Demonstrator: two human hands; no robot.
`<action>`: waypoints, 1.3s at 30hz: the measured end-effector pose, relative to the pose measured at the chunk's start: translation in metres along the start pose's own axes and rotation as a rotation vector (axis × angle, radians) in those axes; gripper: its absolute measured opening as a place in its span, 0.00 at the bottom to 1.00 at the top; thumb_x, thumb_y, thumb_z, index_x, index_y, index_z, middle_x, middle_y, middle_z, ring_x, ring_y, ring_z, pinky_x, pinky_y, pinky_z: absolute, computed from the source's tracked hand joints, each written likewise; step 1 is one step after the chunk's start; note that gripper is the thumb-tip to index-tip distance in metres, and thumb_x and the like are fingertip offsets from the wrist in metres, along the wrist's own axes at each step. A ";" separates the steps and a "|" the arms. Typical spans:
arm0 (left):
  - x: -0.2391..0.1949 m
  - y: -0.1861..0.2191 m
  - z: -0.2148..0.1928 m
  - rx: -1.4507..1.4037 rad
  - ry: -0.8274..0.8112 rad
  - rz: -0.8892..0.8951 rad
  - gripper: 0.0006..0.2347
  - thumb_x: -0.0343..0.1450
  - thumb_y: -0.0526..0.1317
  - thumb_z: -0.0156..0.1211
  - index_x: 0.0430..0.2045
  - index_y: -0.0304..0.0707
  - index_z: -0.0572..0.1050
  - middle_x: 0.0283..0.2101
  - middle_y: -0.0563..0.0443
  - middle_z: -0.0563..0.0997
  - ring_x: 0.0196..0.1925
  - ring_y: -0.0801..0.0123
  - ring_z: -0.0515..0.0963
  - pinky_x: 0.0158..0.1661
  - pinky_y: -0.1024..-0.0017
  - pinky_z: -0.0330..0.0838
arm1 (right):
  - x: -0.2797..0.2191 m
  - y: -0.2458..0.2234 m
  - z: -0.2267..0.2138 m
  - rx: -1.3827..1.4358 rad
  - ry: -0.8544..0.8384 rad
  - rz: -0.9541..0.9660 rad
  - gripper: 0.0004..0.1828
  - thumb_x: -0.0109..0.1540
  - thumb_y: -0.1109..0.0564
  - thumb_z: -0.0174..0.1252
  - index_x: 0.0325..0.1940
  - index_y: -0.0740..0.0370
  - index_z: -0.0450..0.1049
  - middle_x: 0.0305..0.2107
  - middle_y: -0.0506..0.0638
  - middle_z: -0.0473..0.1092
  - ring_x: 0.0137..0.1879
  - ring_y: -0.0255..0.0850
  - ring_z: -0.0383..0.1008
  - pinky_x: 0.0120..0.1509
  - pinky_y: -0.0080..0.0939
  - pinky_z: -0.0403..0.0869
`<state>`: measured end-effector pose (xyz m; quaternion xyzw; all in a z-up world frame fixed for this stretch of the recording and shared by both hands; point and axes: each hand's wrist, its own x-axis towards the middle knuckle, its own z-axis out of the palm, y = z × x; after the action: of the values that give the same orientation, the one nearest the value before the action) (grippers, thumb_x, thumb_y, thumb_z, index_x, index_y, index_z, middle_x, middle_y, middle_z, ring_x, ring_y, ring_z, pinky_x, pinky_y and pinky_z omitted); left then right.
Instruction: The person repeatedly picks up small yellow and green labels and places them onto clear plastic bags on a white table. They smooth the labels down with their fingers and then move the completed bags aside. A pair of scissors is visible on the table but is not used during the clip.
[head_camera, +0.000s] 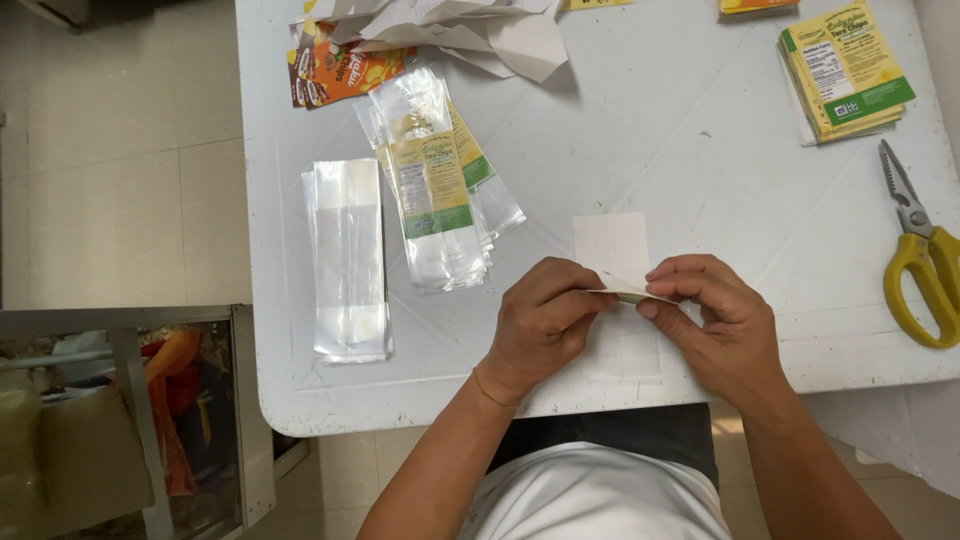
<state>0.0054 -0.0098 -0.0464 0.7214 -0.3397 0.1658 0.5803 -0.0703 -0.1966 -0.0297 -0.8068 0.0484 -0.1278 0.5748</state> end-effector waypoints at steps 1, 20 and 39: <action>0.000 0.002 0.000 -0.028 -0.015 -0.051 0.07 0.65 0.25 0.69 0.22 0.40 0.82 0.30 0.54 0.83 0.31 0.67 0.81 0.37 0.72 0.81 | -0.001 0.000 0.000 0.030 -0.020 0.018 0.08 0.59 0.66 0.67 0.43 0.68 0.81 0.39 0.57 0.75 0.42 0.38 0.75 0.51 0.42 0.77; 0.028 0.011 -0.008 -0.109 -0.220 -0.847 0.17 0.67 0.37 0.68 0.44 0.38 0.66 0.34 0.41 0.87 0.32 0.62 0.82 0.39 0.67 0.76 | 0.020 0.008 0.001 -0.025 -0.026 0.245 0.21 0.60 0.65 0.69 0.54 0.74 0.70 0.30 0.60 0.76 0.35 0.39 0.69 0.43 0.37 0.71; 0.004 -0.020 0.007 0.292 -0.260 -0.427 0.18 0.69 0.41 0.67 0.52 0.36 0.75 0.43 0.40 0.76 0.39 0.52 0.79 0.39 0.59 0.77 | 0.030 -0.005 0.005 -0.305 0.000 0.292 0.24 0.60 0.62 0.73 0.54 0.73 0.69 0.34 0.60 0.75 0.36 0.44 0.70 0.40 0.40 0.72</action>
<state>0.0208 -0.0153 -0.0607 0.8678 -0.2243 -0.0067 0.4434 -0.0408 -0.1972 -0.0226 -0.8688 0.1836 -0.0342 0.4586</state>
